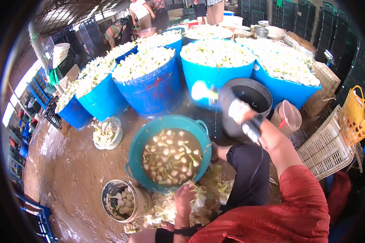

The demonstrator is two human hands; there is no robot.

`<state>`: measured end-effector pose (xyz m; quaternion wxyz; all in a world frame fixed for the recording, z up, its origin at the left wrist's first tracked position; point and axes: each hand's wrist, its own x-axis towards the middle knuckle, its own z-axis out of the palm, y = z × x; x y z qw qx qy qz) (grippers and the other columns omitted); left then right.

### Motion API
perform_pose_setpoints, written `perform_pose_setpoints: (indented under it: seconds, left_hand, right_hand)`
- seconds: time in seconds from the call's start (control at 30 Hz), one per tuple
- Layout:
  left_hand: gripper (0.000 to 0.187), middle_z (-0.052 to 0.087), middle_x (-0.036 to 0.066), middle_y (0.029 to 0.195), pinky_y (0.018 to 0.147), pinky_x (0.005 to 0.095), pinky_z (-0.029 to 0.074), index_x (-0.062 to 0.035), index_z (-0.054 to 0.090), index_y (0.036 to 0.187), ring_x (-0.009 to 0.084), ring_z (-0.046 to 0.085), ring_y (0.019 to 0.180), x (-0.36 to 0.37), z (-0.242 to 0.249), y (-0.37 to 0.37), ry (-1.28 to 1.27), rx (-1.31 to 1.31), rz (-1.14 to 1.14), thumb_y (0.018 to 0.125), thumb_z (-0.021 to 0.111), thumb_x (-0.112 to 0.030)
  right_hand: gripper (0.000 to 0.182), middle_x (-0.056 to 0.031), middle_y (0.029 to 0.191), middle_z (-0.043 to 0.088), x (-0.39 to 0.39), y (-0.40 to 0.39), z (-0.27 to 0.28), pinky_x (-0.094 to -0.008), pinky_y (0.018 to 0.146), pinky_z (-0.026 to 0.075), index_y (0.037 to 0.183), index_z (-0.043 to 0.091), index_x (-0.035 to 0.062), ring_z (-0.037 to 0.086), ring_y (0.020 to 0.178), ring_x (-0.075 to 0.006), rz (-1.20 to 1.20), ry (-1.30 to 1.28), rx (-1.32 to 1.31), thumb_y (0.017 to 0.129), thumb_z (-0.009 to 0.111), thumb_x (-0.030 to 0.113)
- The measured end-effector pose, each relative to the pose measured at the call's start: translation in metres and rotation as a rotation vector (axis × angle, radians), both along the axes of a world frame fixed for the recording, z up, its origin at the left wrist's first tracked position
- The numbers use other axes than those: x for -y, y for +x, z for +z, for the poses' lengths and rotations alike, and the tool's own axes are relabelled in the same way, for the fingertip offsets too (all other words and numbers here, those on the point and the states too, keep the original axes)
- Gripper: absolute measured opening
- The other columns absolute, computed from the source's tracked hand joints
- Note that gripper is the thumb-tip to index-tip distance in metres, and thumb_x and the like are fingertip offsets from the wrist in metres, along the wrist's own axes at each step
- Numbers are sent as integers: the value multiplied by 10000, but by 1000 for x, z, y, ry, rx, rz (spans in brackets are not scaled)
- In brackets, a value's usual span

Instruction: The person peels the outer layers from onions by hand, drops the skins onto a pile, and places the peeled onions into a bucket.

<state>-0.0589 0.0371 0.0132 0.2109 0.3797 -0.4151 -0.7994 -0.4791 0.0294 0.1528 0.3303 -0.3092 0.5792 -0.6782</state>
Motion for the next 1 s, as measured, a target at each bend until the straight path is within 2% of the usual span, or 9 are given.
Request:
perform_pose_setpoints:
  seconds: [0.07,0.2,0.43,0.6,0.67,0.7,0.73,0.8,1.0]
  left_hand:
    - [400,625,198,946,557,289,503,76,493,1113,237,630,690,-1,3,0,4,-35,-5,883,543,-247]
    - [354,627,184,920,555,286,506,70,511,1103,236,633,686,2,-2,-2,75,-66,17,853,570,-173]
    - [302,633,131,880,578,260,498,70,586,1024,172,619,710,-1,1,-6,-169,160,-139,848,581,-175]
    - [251,619,53,697,562,252,443,20,677,846,115,557,599,6,-13,-2,-408,303,-242,818,592,-214]
    - [238,627,74,696,571,242,463,36,671,809,108,561,595,3,4,-2,-243,277,-170,815,600,-190]
    - [252,635,76,739,575,240,467,43,662,858,105,564,618,4,1,0,-204,275,-177,821,611,-201]
    - [252,635,76,739,575,240,467,43,662,858,105,564,618,5,-4,3,-187,291,-164,821,611,-201]
    - [292,640,67,802,577,241,473,43,640,945,109,571,658,8,-16,6,-134,198,-106,829,619,-224]
    - [334,636,81,751,580,258,494,24,622,1025,116,589,658,28,-20,19,-134,284,-4,842,629,-256]
  right_hand:
    - [179,-94,803,629,23,-37,51,-339,515,483,896,592,72,606,619,-187,-263,-487,504,913,500,224]
    - [175,-66,725,613,42,-32,44,-306,493,458,814,578,71,594,606,-176,-137,-304,253,903,506,203]
    - [203,-102,825,672,56,64,-104,-307,601,540,943,629,62,650,655,-179,278,543,111,836,634,234]
    - [268,-125,1024,637,120,-6,-315,-438,713,521,975,618,17,630,890,-290,1103,232,377,913,480,239]
    - [195,-86,902,642,82,76,-190,-332,635,514,946,614,16,627,777,-210,660,466,-300,877,577,195]
    - [149,-57,811,638,101,48,-270,-277,614,502,924,627,38,613,728,-145,669,53,-555,853,618,168]
    - [146,-31,786,637,104,89,-224,-281,622,502,938,634,49,597,702,-124,462,688,-204,853,613,166]
    - [197,-55,817,653,118,96,-239,-313,664,510,970,636,49,614,697,-174,796,639,-963,826,632,184]
    - [449,-156,996,634,179,133,-273,-344,843,475,1174,557,65,609,952,-314,463,766,-1164,759,648,211]
